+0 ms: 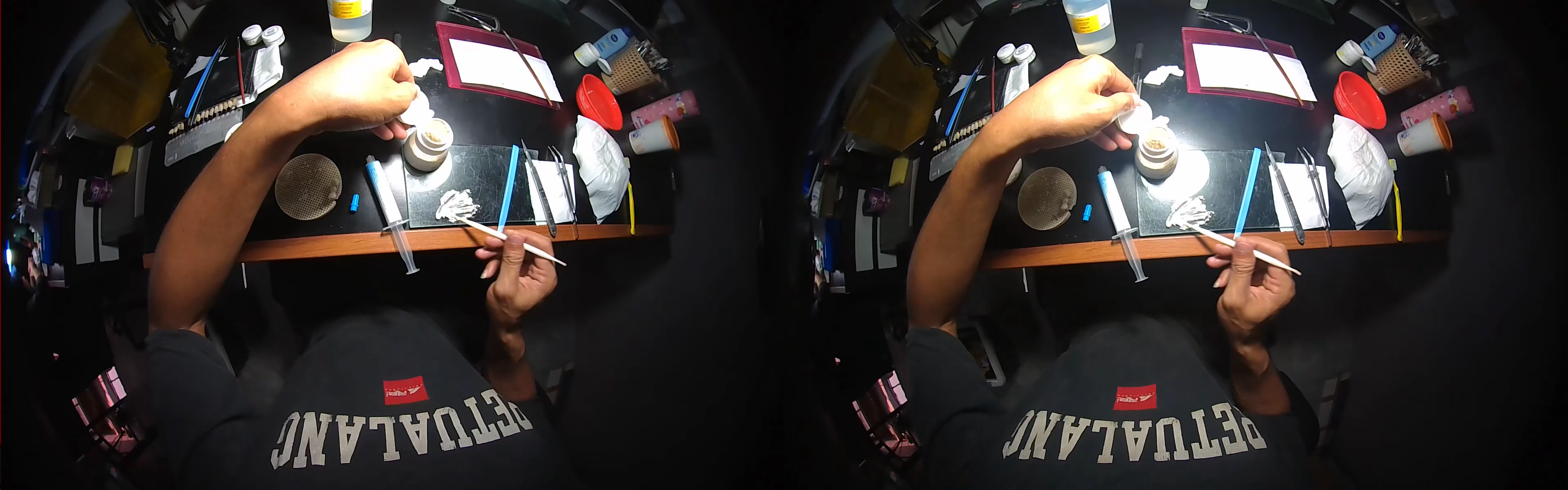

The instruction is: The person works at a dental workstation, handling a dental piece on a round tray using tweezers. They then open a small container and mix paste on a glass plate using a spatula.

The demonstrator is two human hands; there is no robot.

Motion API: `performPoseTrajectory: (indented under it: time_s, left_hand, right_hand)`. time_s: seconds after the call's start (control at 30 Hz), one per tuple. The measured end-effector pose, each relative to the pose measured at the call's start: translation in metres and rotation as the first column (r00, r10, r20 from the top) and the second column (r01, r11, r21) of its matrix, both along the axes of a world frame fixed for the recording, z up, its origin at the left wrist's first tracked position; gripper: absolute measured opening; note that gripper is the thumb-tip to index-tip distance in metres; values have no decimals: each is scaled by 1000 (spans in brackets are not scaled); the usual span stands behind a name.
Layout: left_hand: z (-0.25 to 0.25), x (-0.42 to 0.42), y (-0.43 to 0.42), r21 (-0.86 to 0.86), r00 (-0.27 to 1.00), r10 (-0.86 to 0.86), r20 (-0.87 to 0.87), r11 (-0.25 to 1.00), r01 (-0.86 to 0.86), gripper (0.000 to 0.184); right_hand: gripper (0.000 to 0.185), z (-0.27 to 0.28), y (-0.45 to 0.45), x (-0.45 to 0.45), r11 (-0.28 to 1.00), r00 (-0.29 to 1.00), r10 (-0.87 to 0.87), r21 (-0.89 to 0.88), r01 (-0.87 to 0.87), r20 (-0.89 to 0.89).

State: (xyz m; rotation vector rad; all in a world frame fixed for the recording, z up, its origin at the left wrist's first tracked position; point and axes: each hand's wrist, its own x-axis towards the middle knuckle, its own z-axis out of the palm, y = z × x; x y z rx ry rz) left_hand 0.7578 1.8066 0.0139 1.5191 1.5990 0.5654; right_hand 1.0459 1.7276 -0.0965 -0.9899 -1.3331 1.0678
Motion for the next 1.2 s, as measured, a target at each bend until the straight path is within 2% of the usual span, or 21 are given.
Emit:
performPoseTrajectory:
  time_s: [0.07, 0.27, 0.47, 0.77, 0.87, 1.03, 1.13, 1.2]
  left_hand:
    - [1, 1, 0, 1, 1000, 2, 4, 1000, -2, 36]
    - [-2, -2, -2, 17, 1000, -10, 7, 1000, 10, 36]
    - [-2, -1, -1, 16, 1000, 3, -5, 1000, -3, 36]
    - [-3, -2, -1, 9, 1000, 9, 14, 1000, -10, 35]
    - [-4, -2, -3, 21, 1000, 10, 30, 1000, -10, 35]
    - [-6, -5, -2, 1, 997, 18, 80, 1000, -18, 33]
    - [-5, -5, -2, 5, 998, 5, 59, 1000, -5, 37]
    - [-5, -5, -2, 73, 999, -25, -43, 997, 28, 41]
  right_hand:
    - [16, -2, -1, -4, 999, 1000, 26, 22, -26, -9]
    - [17, -2, 0, 4, 998, 999, -46, 33, 47, -21]
    - [18, -6, -6, -6, 999, 999, -15, 30, 16, -32]
    - [19, -4, -6, -10, 991, 990, 47, -118, -63, -136]
    - [20, 3, 1, -9, 978, 966, 45, -185, -94, -254]
    - [21, 18, 31, -14, 1000, 960, 27, 6, -26, -277]
    - [19, 25, 49, -21, 999, 978, 31, 33, -25, -207]
    - [18, 31, 58, -26, 994, 981, 84, 85, -69, -176]
